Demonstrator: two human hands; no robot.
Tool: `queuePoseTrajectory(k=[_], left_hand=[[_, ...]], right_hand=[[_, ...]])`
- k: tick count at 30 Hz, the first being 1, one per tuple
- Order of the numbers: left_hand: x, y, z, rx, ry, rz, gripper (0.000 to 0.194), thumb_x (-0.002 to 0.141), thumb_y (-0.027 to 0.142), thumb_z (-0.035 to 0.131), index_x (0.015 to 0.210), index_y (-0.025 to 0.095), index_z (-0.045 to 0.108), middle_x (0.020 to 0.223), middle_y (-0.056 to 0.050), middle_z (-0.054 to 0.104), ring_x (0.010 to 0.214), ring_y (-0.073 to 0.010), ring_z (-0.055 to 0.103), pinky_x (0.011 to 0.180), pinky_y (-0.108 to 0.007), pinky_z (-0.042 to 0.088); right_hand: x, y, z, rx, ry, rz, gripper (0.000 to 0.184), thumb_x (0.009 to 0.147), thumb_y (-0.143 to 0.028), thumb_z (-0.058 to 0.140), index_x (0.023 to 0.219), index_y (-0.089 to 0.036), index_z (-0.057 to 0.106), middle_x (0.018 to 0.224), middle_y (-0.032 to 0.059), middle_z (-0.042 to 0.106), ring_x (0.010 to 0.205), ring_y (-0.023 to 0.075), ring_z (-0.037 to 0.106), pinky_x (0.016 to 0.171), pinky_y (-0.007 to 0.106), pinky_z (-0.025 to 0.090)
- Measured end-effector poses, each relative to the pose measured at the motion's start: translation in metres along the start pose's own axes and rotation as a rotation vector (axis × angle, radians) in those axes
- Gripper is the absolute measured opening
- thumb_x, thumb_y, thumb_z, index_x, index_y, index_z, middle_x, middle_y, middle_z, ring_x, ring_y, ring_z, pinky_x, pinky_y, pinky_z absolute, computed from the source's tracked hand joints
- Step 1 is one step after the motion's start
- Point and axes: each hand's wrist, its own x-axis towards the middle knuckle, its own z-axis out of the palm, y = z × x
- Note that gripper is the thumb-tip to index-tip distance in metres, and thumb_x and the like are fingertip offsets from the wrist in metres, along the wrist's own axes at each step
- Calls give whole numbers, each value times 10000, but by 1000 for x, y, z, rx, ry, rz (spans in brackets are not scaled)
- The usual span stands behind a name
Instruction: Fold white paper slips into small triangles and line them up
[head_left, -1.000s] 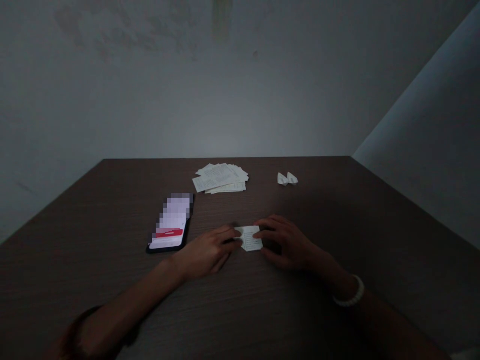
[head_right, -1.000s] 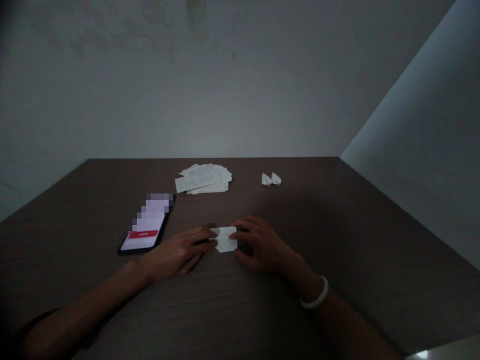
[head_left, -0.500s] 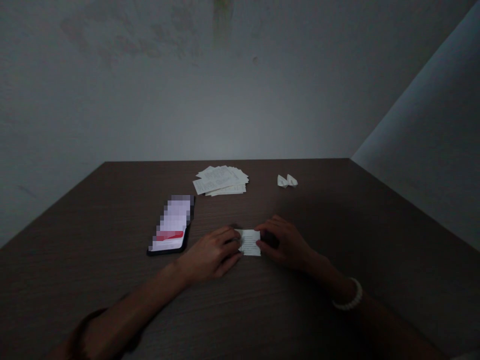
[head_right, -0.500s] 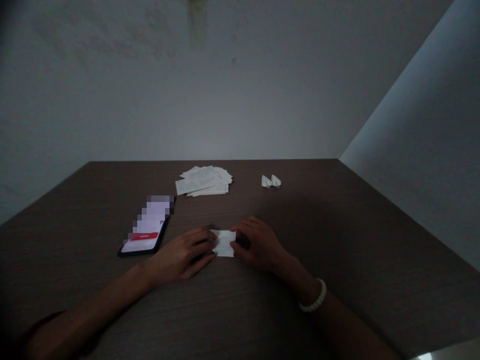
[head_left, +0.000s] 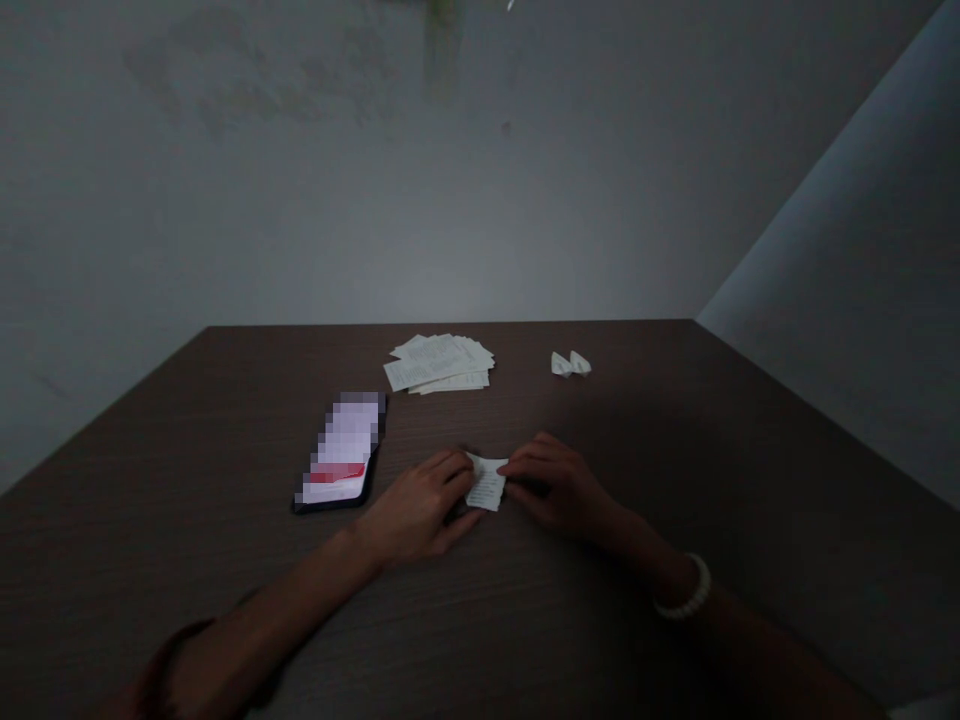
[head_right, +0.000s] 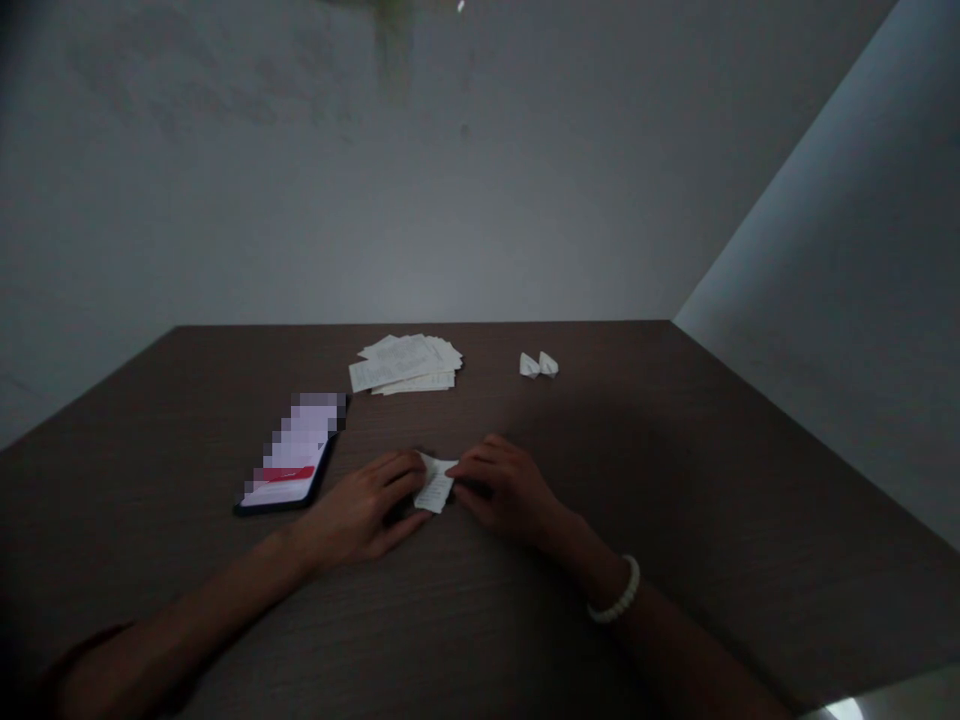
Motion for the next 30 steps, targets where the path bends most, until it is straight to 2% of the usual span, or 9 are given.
queuePoseTrajectory(k=[4, 8, 11, 14, 18, 21, 24, 28, 30], left_hand=[[1, 2, 0, 37, 21, 44, 218, 926, 262, 488, 1054, 129, 603, 1047, -121, 617, 1031, -254, 584, 875, -416, 532], [1, 2, -1, 66, 96, 81, 227, 946, 186, 434, 1047, 121, 626, 965, -112, 654, 935, -240, 612, 830, -418, 525], [0, -2, 0, -30, 174, 72, 218, 956, 177, 431, 1033, 134, 630, 931, -96, 659, 871, -208, 616, 781, -376, 521], [0, -5, -2, -168, 216, 24, 213, 970, 189, 418, 1015, 134, 619, 908, -86, 655, 820, -170, 612, 751, -316, 515], [-1, -6, -5, -245, 264, -81, 226, 966, 206, 427, 882, 129, 621, 764, -46, 623, 684, -132, 578, 654, -255, 484], [-1, -5, -7, -284, 270, -147, 245, 944, 251, 472, 804, 128, 631, 702, -24, 609, 613, -117, 557, 587, -233, 461], [0, -5, -8, -375, 201, -172, 254, 916, 289, 520, 783, 120, 653, 685, -22, 621, 588, -112, 563, 560, -227, 457], [1, -7, -9, -499, 168, -211, 177, 879, 250, 563, 983, 130, 641, 783, -32, 667, 672, -132, 612, 621, -253, 502], [0, -8, -7, -534, 195, -201, 343, 854, 203, 573, 1190, 146, 540, 857, -39, 672, 741, -145, 624, 668, -273, 522]], right_hand=[[1, 0, 0, -82, 8, 17, 124, 869, -218, 602, 971, -211, 672, 880, 48, 641, 822, 183, 537, 732, 325, 456], [2, -2, -1, -117, 55, 92, 179, 868, -237, 610, 1041, -219, 653, 936, 60, 600, 874, 193, 540, 768, 340, 468], [3, -4, -2, -97, 52, 145, 291, 848, -235, 629, 1138, -224, 608, 1028, 76, 585, 952, 210, 543, 817, 365, 479], [5, -5, -3, -58, 23, 152, 231, 844, -224, 633, 1075, -215, 628, 1066, 80, 600, 982, 212, 551, 841, 369, 474], [7, -5, -2, 27, 46, 117, 37, 863, -212, 616, 869, -192, 647, 980, 65, 667, 898, 191, 588, 810, 348, 465], [8, -8, -2, 142, 102, 163, 81, 884, -220, 583, 828, -187, 632, 867, 43, 689, 796, 161, 619, 758, 308, 476], [9, -11, -1, 230, 118, 284, 112, 893, -254, 566, 849, -187, 645, 775, 19, 691, 683, 136, 634, 645, 251, 484], [9, -12, 0, 260, 124, 364, 138, 888, -281, 569, 853, -188, 665, 768, 19, 709, 674, 146, 656, 604, 239, 487], [8, -9, 0, 216, 125, 366, 131, 887, -268, 569, 864, -192, 673, 796, 29, 713, 697, 154, 653, 627, 256, 488]])
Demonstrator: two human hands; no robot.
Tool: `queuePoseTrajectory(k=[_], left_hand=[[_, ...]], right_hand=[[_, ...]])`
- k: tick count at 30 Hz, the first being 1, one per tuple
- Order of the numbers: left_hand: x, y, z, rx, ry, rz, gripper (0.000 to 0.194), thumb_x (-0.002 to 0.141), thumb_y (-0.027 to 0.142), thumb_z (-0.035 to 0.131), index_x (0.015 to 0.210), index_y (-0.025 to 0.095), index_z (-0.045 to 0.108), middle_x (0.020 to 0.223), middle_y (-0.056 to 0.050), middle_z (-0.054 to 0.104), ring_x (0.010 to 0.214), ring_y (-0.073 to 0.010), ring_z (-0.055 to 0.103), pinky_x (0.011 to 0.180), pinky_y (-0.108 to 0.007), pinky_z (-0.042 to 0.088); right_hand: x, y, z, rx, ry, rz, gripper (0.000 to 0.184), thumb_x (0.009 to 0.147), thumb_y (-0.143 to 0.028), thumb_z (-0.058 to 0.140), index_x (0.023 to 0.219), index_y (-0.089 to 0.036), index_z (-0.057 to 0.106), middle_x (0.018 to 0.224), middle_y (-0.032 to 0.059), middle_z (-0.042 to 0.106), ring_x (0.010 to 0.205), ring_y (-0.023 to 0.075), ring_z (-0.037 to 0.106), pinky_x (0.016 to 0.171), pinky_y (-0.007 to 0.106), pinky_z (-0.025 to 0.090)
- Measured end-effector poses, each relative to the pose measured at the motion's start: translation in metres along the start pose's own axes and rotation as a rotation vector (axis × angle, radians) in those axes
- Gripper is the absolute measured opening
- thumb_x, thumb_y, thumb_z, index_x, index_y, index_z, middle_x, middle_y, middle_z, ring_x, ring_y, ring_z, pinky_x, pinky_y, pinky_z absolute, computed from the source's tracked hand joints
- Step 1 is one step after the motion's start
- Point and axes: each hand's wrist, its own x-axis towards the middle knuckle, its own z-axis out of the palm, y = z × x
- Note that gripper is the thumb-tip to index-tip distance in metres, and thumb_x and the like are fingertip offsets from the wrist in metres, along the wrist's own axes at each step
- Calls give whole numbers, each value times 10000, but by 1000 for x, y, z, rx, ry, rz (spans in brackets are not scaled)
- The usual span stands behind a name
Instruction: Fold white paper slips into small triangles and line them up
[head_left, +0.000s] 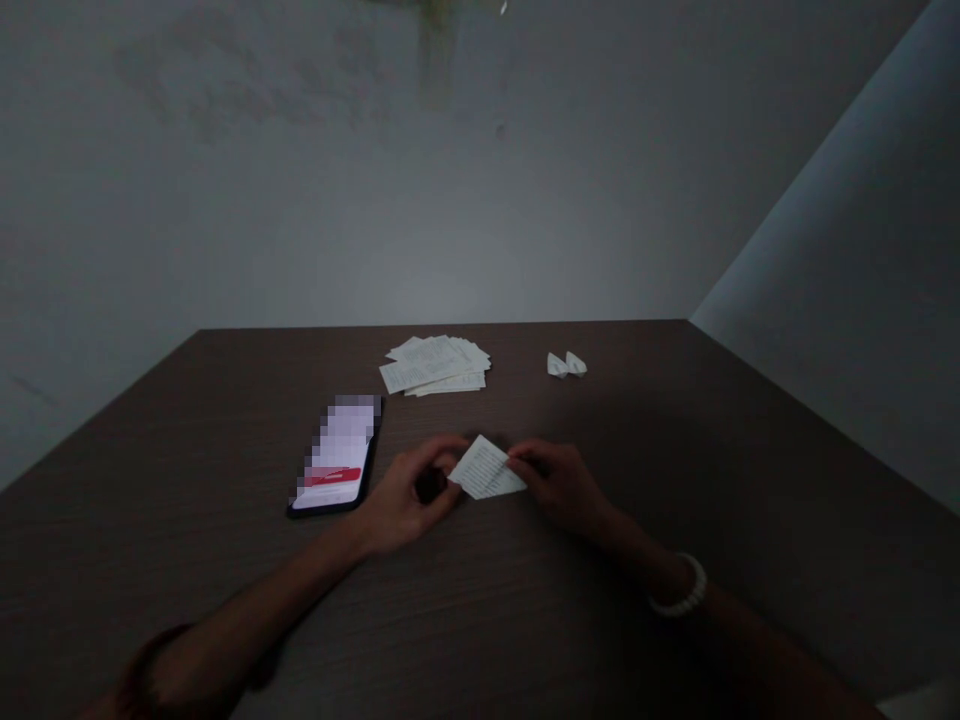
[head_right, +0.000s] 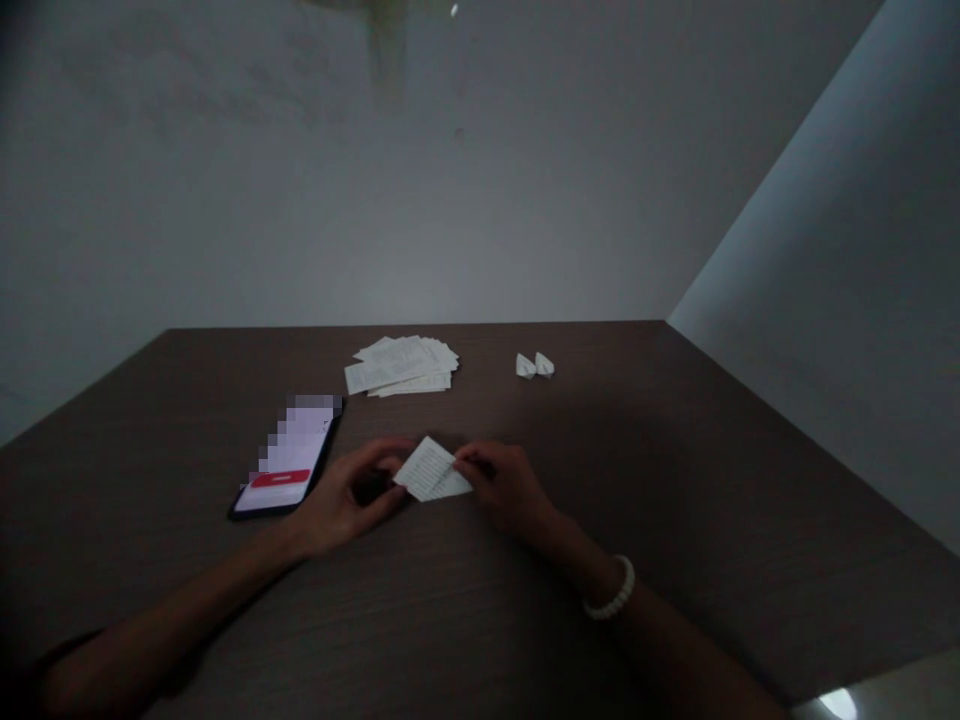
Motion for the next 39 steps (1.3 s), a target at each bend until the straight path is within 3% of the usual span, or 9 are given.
queuePoseTrajectory(k=[2, 7, 11, 15, 22, 27, 30, 39], left_hand=[[-1, -3, 2, 19, -4, 54, 446, 841, 155, 556, 1278, 157, 469, 917, -52, 663, 790, -151, 623, 713, -292, 531], [-4, -3, 6, 264, -79, 295, 298, 880, 125, 518, 1155, 187, 617, 1021, -96, 621, 938, -193, 593, 803, -351, 518], [-5, 3, 5, 473, -113, 343, 205, 892, 160, 547, 1032, 196, 692, 1123, -139, 573, 1014, -248, 567, 811, -403, 516], [-5, 0, 6, 449, -146, 413, 176, 904, 153, 537, 995, 171, 687, 1213, -121, 596, 1183, -268, 521, 968, -448, 469], [-3, -3, 8, 347, -260, 369, 225, 951, 163, 460, 1083, 154, 642, 1136, -80, 671, 1110, -200, 604, 989, -383, 493], [-2, -1, 8, 294, -213, 346, 205, 940, 163, 482, 1056, 143, 650, 1098, -96, 662, 1070, -202, 606, 983, -382, 492], [-1, 0, 6, 225, -179, 295, 171, 926, 154, 503, 998, 141, 657, 1045, -94, 659, 1021, -198, 610, 953, -378, 498], [1, 5, 3, 115, -207, 263, 145, 889, 108, 504, 918, 137, 643, 957, -83, 649, 983, -201, 596, 935, -391, 485]], right_hand=[[0, 3, -1, -86, 8, -14, 124, 890, -244, 566, 887, -195, 680, 813, 36, 711, 714, 161, 633, 650, 276, 478], [0, 11, -1, -233, -32, -66, 132, 909, -214, 548, 929, -199, 678, 860, 43, 706, 755, 175, 576, 705, 311, 452], [0, 11, -1, -302, -76, -128, 124, 913, -198, 549, 945, -192, 669, 848, 42, 692, 771, 179, 557, 751, 335, 441], [-1, 9, -3, -401, -70, -225, 116, 885, -221, 600, 971, -182, 666, 948, 70, 653, 877, 199, 541, 815, 353, 436], [-4, 8, -6, -433, -225, -351, 97, 899, -218, 579, 892, -198, 673, 957, 42, 656, 872, 180, 540, 804, 334, 425], [-5, 6, -4, -371, -208, -281, 57, 845, -233, 640, 882, -206, 674, 956, 43, 653, 879, 186, 547, 815, 348, 422], [-6, 4, -4, -352, -202, -256, 122, 795, -273, 691, 898, -210, 676, 969, 47, 651, 888, 198, 546, 817, 361, 426], [-9, -2, -4, -350, -194, -239, 178, 732, -253, 711, 900, -202, 678, 928, 54, 629, 870, 199, 541, 808, 364, 433]])
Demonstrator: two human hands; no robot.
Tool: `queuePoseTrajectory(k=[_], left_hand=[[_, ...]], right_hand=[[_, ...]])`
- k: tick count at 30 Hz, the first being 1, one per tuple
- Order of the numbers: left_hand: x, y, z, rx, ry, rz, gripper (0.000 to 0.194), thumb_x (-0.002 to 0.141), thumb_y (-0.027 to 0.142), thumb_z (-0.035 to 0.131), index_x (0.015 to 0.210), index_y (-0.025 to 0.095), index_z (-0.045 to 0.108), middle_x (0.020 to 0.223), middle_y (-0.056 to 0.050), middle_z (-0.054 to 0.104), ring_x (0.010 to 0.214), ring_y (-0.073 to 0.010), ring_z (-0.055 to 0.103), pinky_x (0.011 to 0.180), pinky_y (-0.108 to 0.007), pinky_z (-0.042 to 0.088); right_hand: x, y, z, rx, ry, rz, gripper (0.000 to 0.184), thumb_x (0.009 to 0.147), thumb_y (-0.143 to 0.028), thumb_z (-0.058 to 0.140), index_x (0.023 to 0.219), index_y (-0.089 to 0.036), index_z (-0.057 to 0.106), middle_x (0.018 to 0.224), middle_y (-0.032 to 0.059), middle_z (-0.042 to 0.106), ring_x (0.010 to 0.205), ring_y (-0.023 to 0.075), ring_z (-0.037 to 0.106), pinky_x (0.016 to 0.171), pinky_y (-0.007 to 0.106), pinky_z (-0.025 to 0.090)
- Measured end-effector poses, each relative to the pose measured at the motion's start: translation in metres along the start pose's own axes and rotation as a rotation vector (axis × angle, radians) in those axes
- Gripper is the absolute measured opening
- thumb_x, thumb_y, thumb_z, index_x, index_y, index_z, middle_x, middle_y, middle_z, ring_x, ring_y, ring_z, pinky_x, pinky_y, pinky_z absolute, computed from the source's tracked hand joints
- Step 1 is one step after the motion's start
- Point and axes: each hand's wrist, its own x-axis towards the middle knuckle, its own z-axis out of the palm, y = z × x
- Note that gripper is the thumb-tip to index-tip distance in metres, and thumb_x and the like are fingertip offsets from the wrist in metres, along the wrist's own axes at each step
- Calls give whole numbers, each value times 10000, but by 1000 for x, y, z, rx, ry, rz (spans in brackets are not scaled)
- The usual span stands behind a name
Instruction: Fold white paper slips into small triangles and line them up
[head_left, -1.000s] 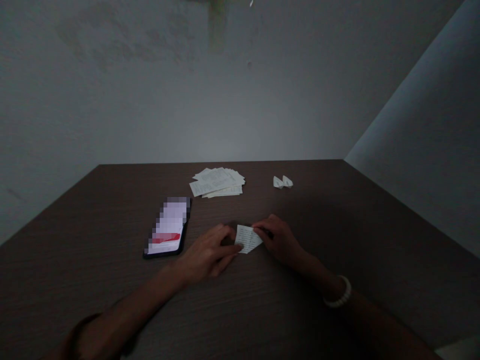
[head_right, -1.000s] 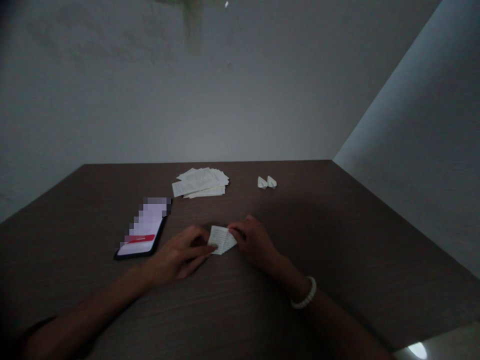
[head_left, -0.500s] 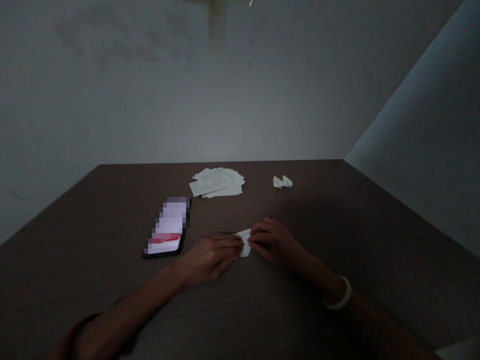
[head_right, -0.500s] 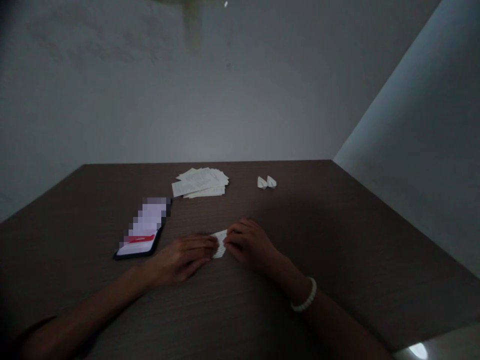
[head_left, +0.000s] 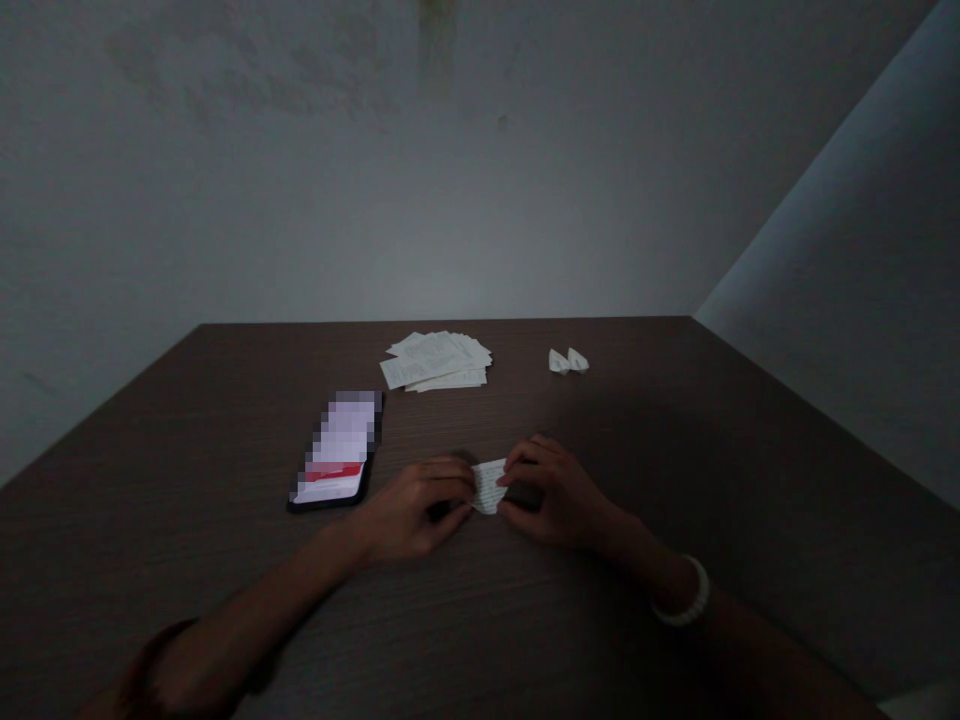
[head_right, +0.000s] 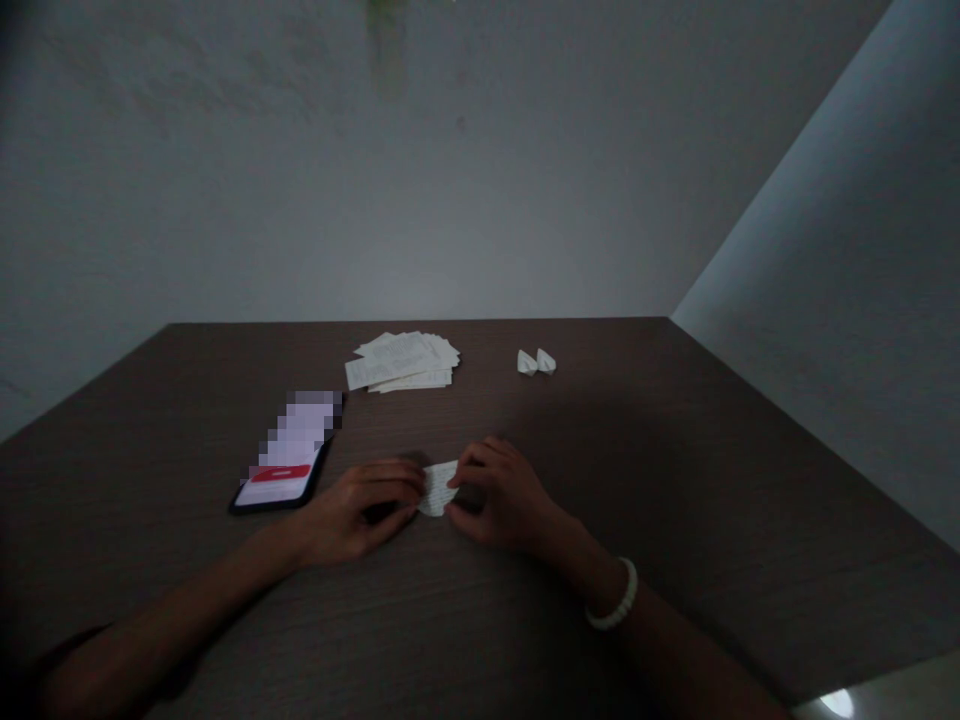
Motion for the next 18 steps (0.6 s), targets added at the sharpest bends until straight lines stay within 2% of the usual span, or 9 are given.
queuePoseTrajectory(k=[5, 10, 18], left_hand=[[-3, -2, -1, -12, -17, 1, 169, 839, 61, 504, 911, 136, 637, 993, -87, 641, 1001, -209, 590, 929, -388, 485], [-3, -3, -1, -18, -42, -11, 168, 805, 45, 507, 857, 134, 640, 975, -92, 637, 1001, -215, 588, 909, -374, 494], [-2, -4, 1, -5, -11, 7, 176, 805, 53, 497, 862, 137, 641, 965, -92, 641, 964, -212, 598, 874, -373, 509]], right_hand=[[-5, 0, -5, -11, -65, -114, 128, 806, -224, 632, 927, -220, 676, 1014, 54, 637, 916, 195, 555, 833, 363, 441], [-11, 3, -8, 54, -163, -249, 270, 759, -130, 588, 977, -258, 682, 1152, 28, 628, 1053, 192, 560, 963, 377, 409], [-10, 0, -12, -16, -242, -265, 378, 729, -141, 554, 1069, -257, 670, 1186, 37, 613, 1087, 216, 535, 967, 407, 395]])
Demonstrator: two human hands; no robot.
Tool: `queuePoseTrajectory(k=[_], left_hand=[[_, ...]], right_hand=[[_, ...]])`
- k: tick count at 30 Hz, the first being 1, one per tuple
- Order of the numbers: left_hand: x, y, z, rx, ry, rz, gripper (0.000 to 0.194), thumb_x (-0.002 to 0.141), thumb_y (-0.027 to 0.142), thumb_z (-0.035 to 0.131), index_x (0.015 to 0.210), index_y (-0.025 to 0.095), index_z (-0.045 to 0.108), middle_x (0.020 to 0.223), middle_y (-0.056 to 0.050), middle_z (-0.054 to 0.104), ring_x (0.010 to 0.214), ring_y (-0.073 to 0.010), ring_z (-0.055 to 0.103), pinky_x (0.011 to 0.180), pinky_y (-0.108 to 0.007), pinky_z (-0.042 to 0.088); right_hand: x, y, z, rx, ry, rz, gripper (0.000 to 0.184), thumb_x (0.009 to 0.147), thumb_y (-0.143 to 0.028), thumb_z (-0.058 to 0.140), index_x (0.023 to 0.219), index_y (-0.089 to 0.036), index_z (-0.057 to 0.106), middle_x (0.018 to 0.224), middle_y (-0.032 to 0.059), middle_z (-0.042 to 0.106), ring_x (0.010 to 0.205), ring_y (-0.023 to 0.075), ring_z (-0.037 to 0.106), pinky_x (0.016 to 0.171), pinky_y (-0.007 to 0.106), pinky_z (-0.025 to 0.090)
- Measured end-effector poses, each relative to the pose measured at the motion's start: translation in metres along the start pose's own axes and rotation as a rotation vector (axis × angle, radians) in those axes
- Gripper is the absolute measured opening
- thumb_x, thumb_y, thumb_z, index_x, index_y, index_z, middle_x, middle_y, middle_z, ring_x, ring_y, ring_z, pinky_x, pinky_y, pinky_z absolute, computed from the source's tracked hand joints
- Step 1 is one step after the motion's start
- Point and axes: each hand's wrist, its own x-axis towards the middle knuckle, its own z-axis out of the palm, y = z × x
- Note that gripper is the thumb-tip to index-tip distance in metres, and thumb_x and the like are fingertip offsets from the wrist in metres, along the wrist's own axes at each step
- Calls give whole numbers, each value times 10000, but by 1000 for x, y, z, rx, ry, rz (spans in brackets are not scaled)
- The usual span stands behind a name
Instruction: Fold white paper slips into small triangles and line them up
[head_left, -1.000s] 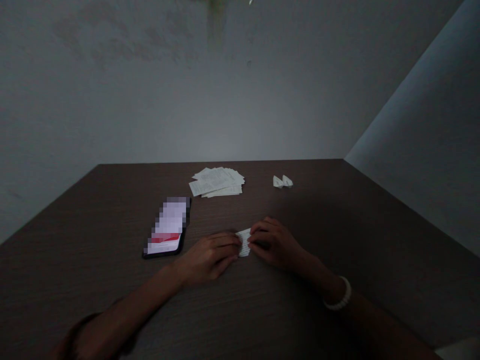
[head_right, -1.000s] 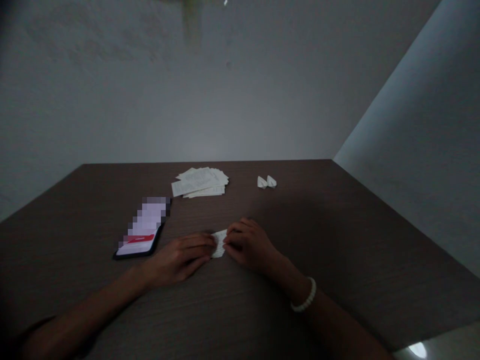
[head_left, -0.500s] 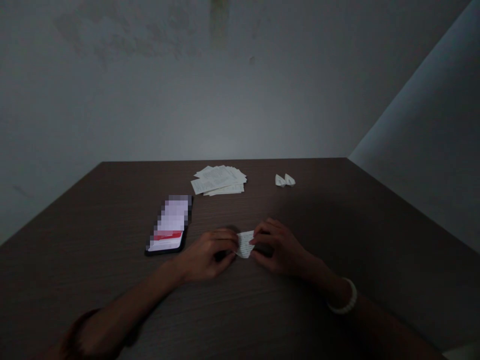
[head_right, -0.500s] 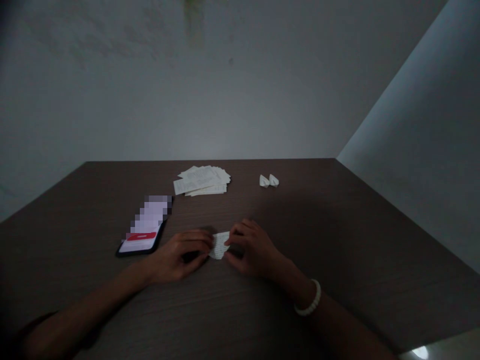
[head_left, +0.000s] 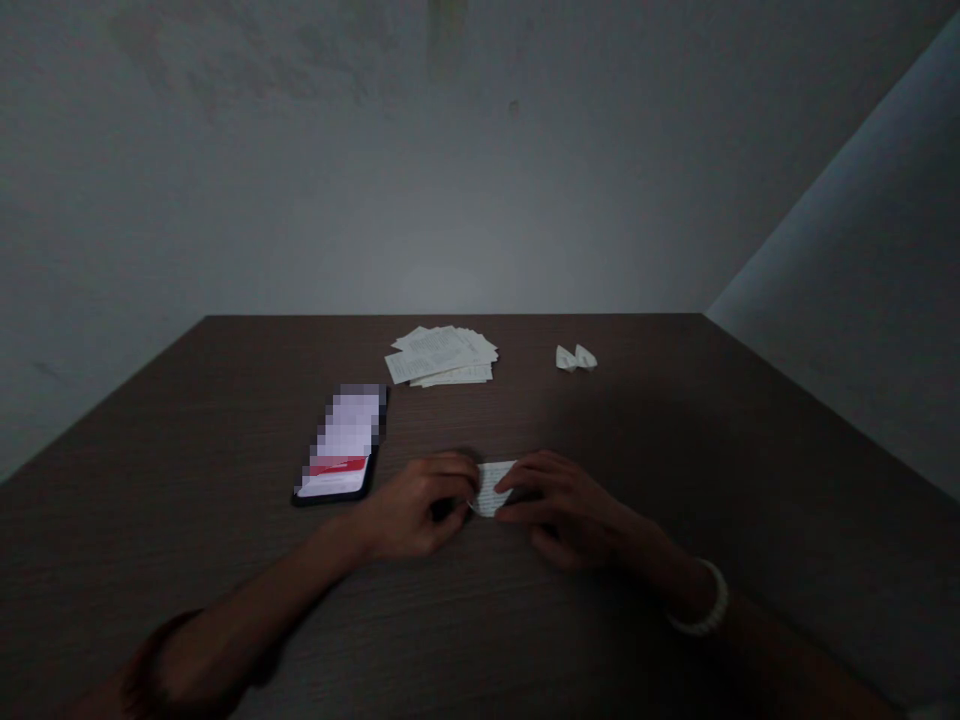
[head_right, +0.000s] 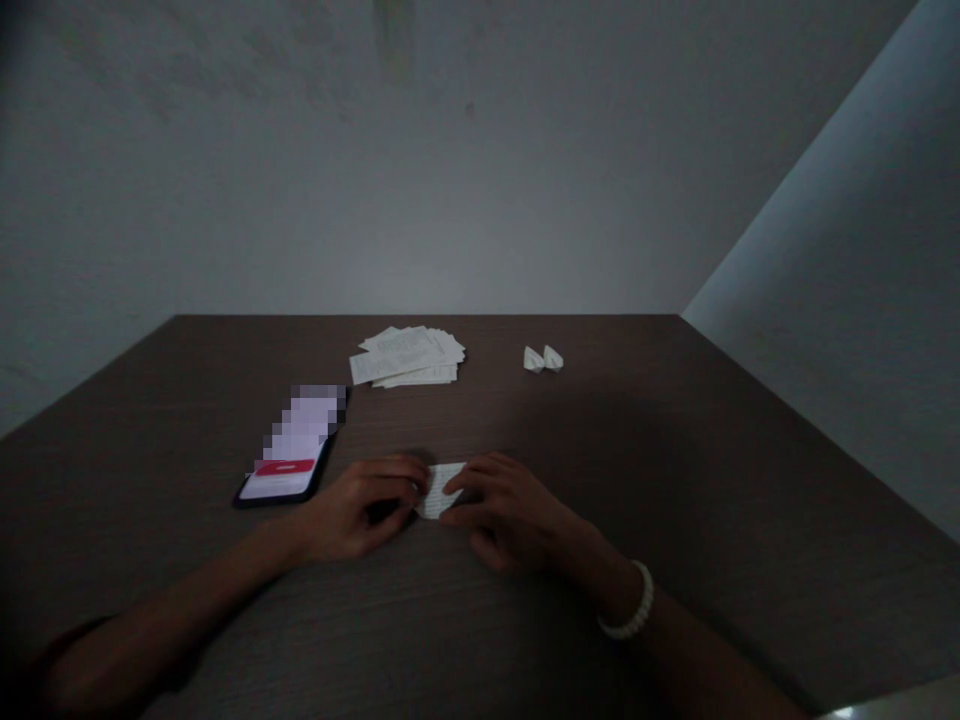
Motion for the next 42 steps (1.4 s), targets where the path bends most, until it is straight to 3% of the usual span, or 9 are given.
queuePoseTrajectory(k=[11, 18, 24, 34, 42], left_hand=[[2, 3, -1, -5, -7, -77, 150, 859, 100, 490, 878, 143, 633, 934, -79, 623, 923, -202, 581, 843, -368, 490], [6, -4, 4, -2, 63, -153, 114, 900, 165, 526, 908, 154, 639, 958, -71, 629, 943, -190, 582, 855, -357, 478], [12, -3, 6, 26, 74, -189, 130, 906, 196, 549, 837, 154, 651, 881, -60, 637, 876, -184, 587, 798, -330, 481], [15, 1, 5, 48, 93, -180, 155, 893, 164, 518, 797, 149, 638, 850, -56, 630, 842, -179, 578, 769, -335, 478], [17, 2, 4, 59, 92, -204, 139, 885, 160, 521, 799, 152, 629, 868, -59, 624, 850, -183, 577, 773, -338, 478]], right_hand=[[0, -1, 0, 26, 13, -5, 346, 735, -144, 556, 1038, -253, 682, 1209, 47, 609, 1085, 219, 550, 970, 422, 407], [4, 1, 7, 202, 181, 80, 339, 780, -75, 544, 1061, -235, 647, 1047, 34, 690, 954, 170, 628, 928, 365, 451], [12, 3, 19, 176, 260, 177, 218, 853, -164, 585, 1056, -226, 634, 992, 45, 691, 901, 180, 615, 828, 331, 469], [17, -8, 13, 131, 233, 335, 475, 735, -234, 678, 1191, -208, 550, 1075, 66, 639, 992, 233, 545, 888, 396, 402], [20, -11, 13, 93, 227, 444, 497, 709, -244, 668, 1186, -218, 534, 1127, 82, 592, 1052, 252, 513, 906, 417, 402]])
